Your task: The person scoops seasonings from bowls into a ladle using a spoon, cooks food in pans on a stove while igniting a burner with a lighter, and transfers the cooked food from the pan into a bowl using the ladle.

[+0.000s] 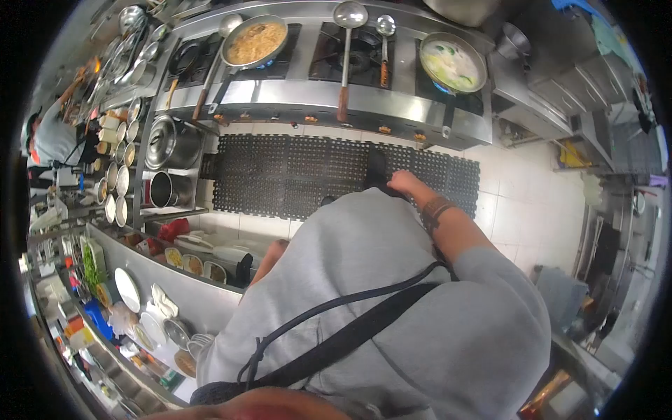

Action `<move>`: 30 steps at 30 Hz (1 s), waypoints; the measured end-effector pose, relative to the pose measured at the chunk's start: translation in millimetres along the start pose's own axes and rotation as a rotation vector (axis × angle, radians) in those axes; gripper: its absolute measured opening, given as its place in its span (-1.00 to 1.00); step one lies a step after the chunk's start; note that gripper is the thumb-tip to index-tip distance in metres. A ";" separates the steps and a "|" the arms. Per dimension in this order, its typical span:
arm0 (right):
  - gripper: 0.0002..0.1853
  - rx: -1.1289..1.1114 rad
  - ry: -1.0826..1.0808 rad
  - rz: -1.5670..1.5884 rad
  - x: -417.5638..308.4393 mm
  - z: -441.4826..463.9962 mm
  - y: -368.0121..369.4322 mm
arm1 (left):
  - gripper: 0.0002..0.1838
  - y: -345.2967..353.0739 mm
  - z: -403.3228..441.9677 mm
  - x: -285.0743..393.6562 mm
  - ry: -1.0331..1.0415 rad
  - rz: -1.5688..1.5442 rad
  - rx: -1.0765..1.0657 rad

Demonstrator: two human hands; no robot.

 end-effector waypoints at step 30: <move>-0.64 -0.013 0.123 0.130 23.5 -6.5 -45.6 | -0.81 -28.1 73.1 39.7 0.333 0.303 0.083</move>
Point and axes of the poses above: each hand's wrist, its own z-axis towards the middle knuckle, its own y-axis out of the palm, x = y × z, the point moved 10 cm from there along z, towards the middle knuckle, and after that the axes turned 4 degrees about y, right-handed, at the moved point
